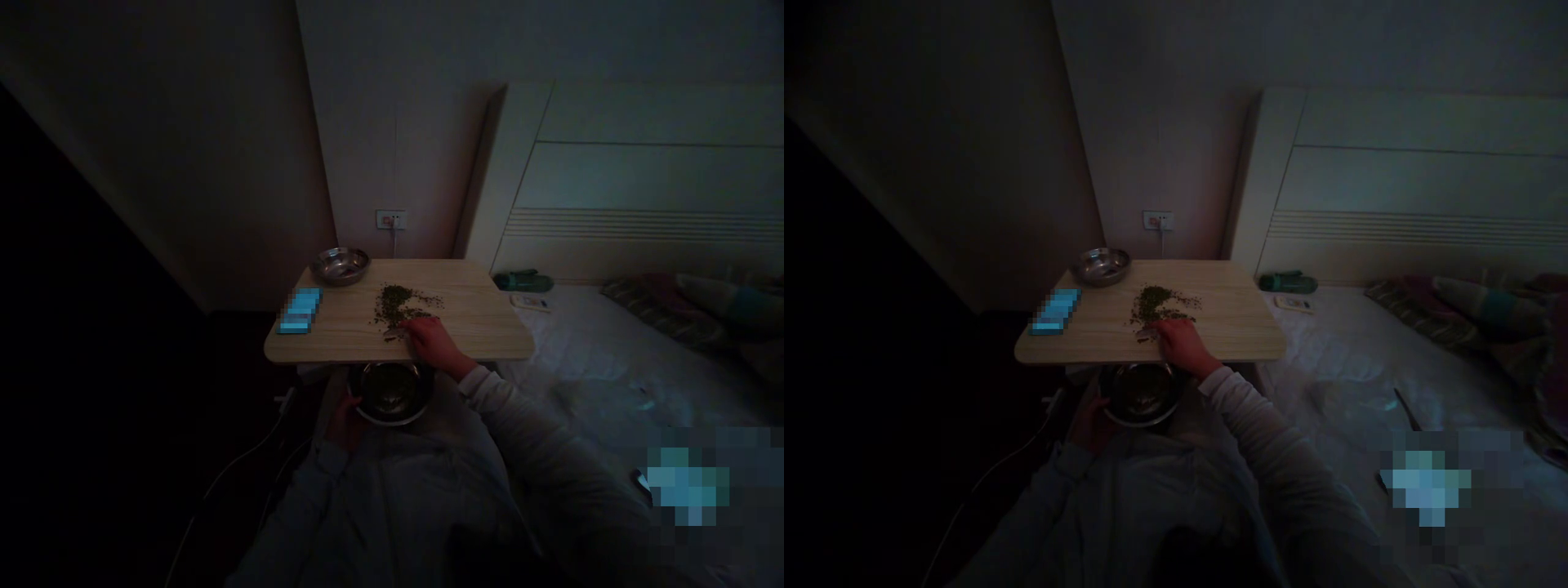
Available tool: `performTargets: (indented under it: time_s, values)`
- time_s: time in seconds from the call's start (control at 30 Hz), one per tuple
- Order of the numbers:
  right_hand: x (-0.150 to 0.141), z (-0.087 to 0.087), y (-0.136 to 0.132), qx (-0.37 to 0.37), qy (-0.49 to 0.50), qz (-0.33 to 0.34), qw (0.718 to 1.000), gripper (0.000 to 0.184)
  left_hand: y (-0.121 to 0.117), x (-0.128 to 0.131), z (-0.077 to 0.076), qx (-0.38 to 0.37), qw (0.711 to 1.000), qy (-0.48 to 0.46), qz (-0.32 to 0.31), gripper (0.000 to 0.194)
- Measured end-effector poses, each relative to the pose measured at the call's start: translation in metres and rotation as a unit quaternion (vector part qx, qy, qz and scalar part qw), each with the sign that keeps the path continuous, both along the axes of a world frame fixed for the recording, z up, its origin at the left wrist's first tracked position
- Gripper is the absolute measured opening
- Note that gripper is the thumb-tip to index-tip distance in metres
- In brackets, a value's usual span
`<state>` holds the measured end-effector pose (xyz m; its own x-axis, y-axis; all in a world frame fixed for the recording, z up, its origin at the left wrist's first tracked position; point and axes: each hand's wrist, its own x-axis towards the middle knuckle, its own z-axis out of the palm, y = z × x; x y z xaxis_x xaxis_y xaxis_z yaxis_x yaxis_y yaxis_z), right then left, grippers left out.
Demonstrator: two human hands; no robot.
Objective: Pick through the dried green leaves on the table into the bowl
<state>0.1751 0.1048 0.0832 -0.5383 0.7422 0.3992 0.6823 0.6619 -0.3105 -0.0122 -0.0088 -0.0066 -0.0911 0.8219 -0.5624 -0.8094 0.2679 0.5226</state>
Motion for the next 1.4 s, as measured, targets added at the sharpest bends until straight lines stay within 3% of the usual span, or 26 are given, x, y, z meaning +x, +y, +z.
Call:
performTargets:
  time_s: [0.3, 0.7, 0.93, 1.13, 1.4]
  values:
    - [-0.002, -0.001, -0.001, -0.013, -0.003, -0.013, 1.0, 0.039, -0.001, 0.0, 0.0, 0.014, 1.0, 0.018, -0.014, 0.041]
    - [0.002, -0.001, -0.004, -0.01, -0.005, 0.012, 1.0, 0.039, 0.001, -0.002, -0.005, -0.013, 1.0, 0.025, -0.009, 0.027]
    - [0.005, -0.007, -0.005, -0.006, 0.011, 0.022, 1.0, 0.039, -0.001, 0.0, -0.001, 0.02, 0.999, 0.029, -0.022, 0.035]
    - [0.009, -0.01, -0.003, -0.006, 0.049, -0.01, 0.999, 0.038, -0.001, 0.0, 0.001, 0.001, 0.999, 0.041, -0.032, 0.034]
    - [0.008, -0.007, -0.008, -0.033, 0.016, -0.039, 0.999, 0.039, -0.001, -0.002, -0.002, 0.001, 0.999, 0.038, -0.034, 0.035]
